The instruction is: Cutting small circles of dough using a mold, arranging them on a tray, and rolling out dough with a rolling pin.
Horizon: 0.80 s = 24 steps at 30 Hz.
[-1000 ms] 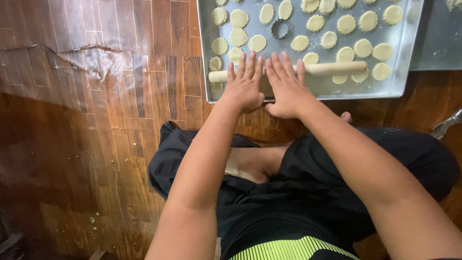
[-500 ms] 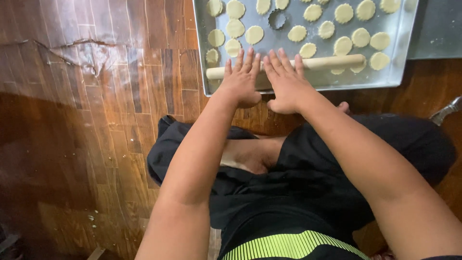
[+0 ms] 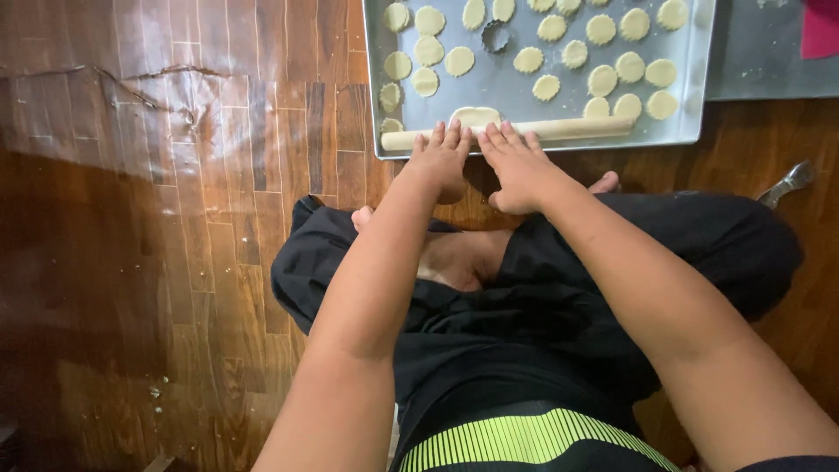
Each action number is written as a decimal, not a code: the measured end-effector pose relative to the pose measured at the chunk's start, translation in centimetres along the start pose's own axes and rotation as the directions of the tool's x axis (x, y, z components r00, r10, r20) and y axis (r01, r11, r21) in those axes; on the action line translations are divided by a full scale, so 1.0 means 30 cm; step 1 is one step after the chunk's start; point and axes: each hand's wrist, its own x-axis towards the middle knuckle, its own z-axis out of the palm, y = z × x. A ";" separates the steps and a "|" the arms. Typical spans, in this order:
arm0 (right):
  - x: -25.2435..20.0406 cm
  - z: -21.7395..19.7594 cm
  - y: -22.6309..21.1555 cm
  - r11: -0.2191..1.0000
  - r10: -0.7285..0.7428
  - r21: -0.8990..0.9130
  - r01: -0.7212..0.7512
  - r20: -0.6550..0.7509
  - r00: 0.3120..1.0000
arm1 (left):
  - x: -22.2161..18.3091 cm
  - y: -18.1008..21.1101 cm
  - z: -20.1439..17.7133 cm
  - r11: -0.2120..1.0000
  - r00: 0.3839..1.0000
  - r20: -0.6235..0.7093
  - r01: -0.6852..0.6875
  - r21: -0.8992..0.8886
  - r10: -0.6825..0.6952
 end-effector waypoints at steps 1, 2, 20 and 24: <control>-0.005 0.004 -0.004 1.000 0.008 0.000 -0.008 -0.011 1.000 | 0.012 -0.005 0.009 1.000 1.000 0.003 -0.001 -0.001 0.001; -0.012 0.011 -0.007 1.000 0.018 0.000 -0.018 -0.020 1.000 | 0.026 -0.008 0.021 1.000 1.000 0.007 -0.004 -0.002 0.004; -0.020 0.026 -0.051 0.987 0.086 -0.140 -0.082 0.027 0.996 | -0.095 0.075 -0.037 0.988 0.995 0.053 0.090 -0.122 -0.084; 0.015 0.002 -0.037 0.987 0.090 -0.132 -0.087 0.021 0.996 | -0.036 0.047 -0.025 0.993 0.996 0.035 0.089 -0.081 -0.087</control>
